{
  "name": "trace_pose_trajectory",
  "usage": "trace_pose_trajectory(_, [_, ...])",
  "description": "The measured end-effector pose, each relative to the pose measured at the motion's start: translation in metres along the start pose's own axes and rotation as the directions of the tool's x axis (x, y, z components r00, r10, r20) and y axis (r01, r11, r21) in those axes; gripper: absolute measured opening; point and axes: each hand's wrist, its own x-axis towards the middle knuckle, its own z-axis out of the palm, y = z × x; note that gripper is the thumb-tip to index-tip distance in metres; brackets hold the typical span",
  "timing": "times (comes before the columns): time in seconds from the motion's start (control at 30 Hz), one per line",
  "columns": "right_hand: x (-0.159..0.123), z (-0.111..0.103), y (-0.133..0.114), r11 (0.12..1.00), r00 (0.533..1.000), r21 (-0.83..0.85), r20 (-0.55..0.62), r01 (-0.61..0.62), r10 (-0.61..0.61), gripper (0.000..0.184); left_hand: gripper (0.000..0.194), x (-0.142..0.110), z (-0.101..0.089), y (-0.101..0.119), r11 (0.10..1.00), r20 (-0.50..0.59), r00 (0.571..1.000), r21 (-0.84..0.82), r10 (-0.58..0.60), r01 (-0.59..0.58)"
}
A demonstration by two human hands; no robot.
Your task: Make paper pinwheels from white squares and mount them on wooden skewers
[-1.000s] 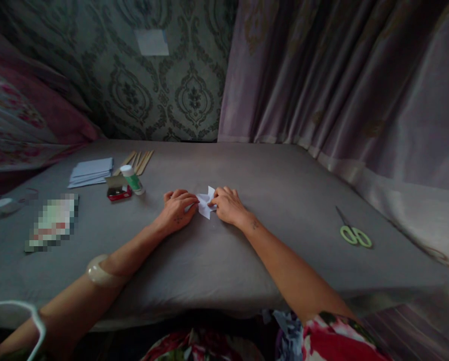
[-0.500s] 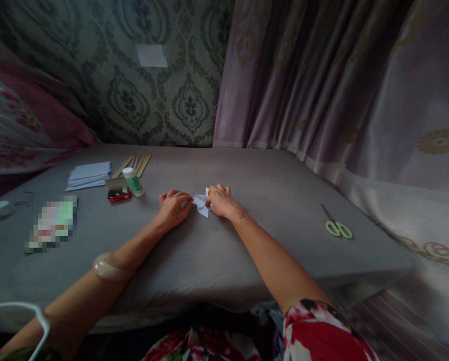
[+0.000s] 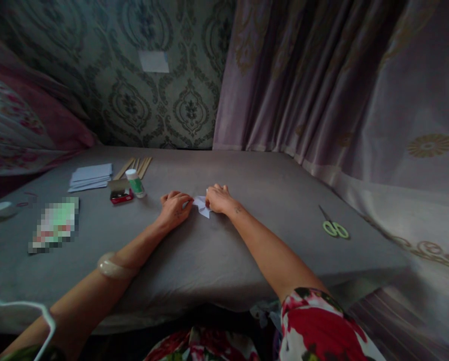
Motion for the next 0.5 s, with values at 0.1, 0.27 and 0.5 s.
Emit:
trace_pose_trajectory(0.1, [0.002, 0.004, 0.006, 0.999, 0.999, 0.038, -0.024, -0.033, 0.034, 0.034, 0.025, 0.000, -0.002, -0.001, 1.000, 0.001, 1.000, 0.001, -0.001, 0.001])
trace_pose_trajectory(0.27, [-0.004, 0.013, 0.021, 0.983, 0.989, 0.160, -0.104, -0.088, 0.105, 0.042, 0.025, 0.000, -0.003, -0.001, 1.000, -0.005, 1.000, 0.011, -0.006, 0.006])
trace_pose_trajectory(0.5, [-0.024, 0.026, 0.027, 0.957, 0.953, 0.249, -0.224, -0.145, 0.203, 0.036, 0.026, 0.000, -0.004, 0.000, 1.000, -0.005, 1.000, -0.010, -0.002, 0.002])
